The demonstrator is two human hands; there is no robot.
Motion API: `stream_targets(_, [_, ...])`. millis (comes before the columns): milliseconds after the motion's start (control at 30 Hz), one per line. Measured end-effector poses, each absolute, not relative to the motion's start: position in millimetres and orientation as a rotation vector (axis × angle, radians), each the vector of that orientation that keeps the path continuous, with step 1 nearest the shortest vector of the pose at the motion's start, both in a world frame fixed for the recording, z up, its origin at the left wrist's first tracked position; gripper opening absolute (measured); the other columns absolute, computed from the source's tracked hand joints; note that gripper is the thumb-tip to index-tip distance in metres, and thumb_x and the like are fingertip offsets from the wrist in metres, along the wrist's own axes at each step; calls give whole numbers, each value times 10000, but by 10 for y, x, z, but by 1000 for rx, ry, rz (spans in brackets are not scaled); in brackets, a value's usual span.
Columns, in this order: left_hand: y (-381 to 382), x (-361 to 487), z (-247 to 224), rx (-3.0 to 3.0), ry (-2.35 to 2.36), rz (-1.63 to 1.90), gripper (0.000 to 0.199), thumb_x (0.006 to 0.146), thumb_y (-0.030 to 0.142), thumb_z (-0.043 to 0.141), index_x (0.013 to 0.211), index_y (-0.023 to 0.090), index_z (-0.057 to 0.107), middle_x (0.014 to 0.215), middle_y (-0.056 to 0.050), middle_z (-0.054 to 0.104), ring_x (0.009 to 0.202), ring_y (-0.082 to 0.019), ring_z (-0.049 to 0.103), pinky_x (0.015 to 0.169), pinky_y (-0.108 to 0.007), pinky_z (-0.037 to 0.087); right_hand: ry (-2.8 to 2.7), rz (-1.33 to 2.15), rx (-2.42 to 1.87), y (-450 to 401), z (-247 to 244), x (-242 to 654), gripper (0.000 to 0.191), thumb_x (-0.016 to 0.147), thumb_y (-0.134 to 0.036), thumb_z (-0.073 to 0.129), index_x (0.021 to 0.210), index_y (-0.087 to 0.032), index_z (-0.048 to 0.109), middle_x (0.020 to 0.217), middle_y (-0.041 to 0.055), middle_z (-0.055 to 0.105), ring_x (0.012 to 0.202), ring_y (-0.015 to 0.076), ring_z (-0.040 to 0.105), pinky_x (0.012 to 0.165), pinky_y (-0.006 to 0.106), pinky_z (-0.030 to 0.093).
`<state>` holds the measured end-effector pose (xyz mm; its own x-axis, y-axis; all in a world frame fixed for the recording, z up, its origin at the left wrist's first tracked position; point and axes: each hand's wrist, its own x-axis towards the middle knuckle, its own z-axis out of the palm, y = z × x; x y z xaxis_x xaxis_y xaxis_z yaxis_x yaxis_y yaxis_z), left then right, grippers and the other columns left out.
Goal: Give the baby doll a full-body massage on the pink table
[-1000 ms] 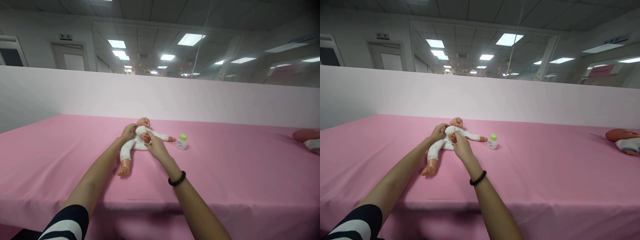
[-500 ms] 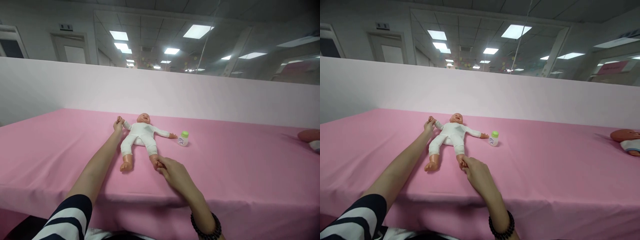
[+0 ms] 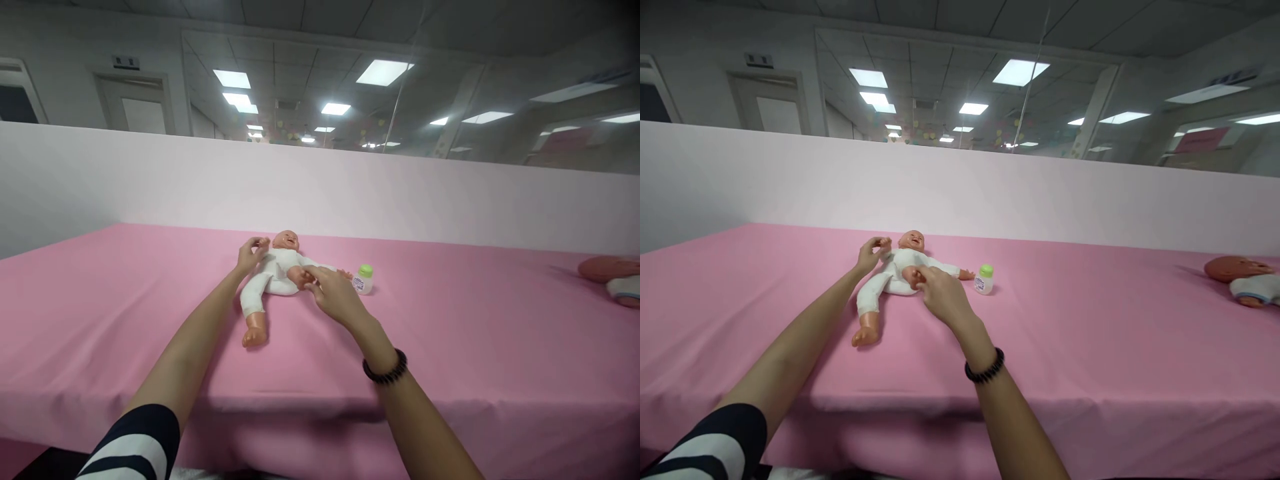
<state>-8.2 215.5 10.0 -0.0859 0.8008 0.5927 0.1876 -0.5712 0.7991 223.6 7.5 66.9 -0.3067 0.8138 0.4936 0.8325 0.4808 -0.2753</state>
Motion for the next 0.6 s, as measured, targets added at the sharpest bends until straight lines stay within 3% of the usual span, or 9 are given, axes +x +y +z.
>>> stream_targets(133, [2274, -251, 80, 1476, 1226, 1816, 229, 949, 284, 605, 1142, 170, 651, 1201, -107, 668, 1058, -219, 637, 956, -410, 526, -2308, -33, -1355, -499, 478, 2501, 175, 938, -142, 503, 968, -253, 635, 916, 21, 680, 774, 185, 626, 649, 276, 378])
stream_targets(300, [2295, -257, 70, 1392, 1268, 1833, 340, 970, 365, 615, 1239, 156, 616, 1231, -102, 640, 1048, -229, 648, 893, -430, 562, -2325, -191, -1431, -601, 316, 2606, 303, 964, -107, 425, 1130, -265, 624, 966, 38, 680, 780, 192, 632, 599, 276, 347])
stream_targets(433, [2235, -92, 116, 1536, 1195, 1815, 218, 891, 235, 653, 1103, 191, 680, 1179, -87, 694, 1070, -214, 654, 977, -375, 502, -2254, -223, -1376, -152, 546, 2412, 380, 936, -65, 430, 1205, -256, 619, 1094, 60, 691, 953, 212, 637, 655, 278, 379])
stream_targets(600, [2111, -17, 95, 2343, 1057, 1389, 294, 762, 187, 685, 1045, 256, 725, 1055, -52, 747, 1035, -271, 666, 1021, -430, 438, -2224, -188, -1391, 440, 734, 2118, 369, 934, -71, 461, 1215, -250, 621, 1163, 51, 684, 901, 196, 631, 621, 276, 351])
